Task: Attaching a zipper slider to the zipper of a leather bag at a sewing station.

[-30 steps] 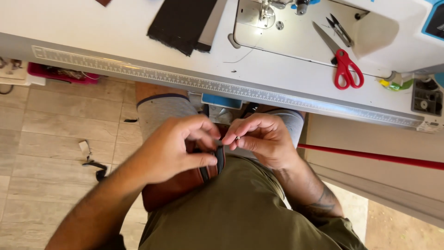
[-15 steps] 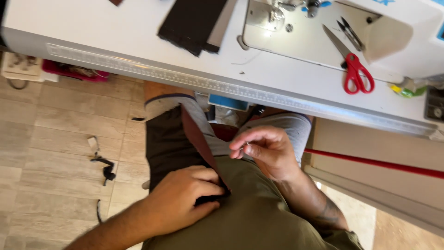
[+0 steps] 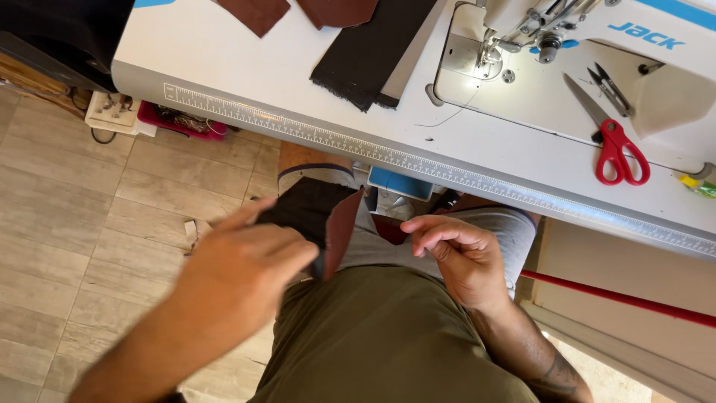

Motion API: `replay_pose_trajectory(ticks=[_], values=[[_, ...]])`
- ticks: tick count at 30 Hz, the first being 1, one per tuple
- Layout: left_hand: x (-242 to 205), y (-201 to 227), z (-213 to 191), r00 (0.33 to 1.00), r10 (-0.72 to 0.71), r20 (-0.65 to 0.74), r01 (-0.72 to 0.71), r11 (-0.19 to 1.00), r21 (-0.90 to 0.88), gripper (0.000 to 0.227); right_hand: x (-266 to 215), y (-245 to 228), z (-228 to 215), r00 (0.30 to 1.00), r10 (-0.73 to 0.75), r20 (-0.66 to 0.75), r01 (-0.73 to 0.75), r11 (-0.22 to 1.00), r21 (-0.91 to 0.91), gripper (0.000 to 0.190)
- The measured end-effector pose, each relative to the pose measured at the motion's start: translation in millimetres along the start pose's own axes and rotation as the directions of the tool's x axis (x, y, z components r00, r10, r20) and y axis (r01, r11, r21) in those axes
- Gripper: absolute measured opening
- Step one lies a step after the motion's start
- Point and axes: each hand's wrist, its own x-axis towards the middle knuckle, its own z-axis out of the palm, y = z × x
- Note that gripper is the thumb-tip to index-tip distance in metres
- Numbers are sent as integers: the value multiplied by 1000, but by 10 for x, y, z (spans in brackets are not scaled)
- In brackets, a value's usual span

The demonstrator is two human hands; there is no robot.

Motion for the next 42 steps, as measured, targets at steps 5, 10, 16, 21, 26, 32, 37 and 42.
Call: replay_pose_trajectory(ticks=[5,10,16,21,26,32,37,42], values=[[43,-100,-609,963,50,263,-56,998,14,30,4,24,49,1000,8,-2,-7,995,95,17],[391,6,-205,829,39,557,8,997,-82,22,-9,3,173,995,92,42,-96,991,98,17],[582,76,477,922,175,346,-24,916,-400,16,-69,62,108,994,111,-15,-108,984,141,13],[529,138,647,940,206,271,-38,855,-517,18,-175,146,-17,1000,24,-10,-23,996,88,16],[481,190,702,965,111,237,21,870,-492,15,-210,79,14,997,72,-7,-71,990,121,17],[574,167,707,976,45,211,65,871,-488,10,-188,-17,4,1000,17,3,-17,998,64,14],[782,184,478,984,102,149,-10,854,-520,6,-83,82,29,981,-117,-152,140,979,147,10],[981,139,525,978,140,156,-34,838,-544,5,12,80,-84,938,-265,-222,277,961,24,14]])
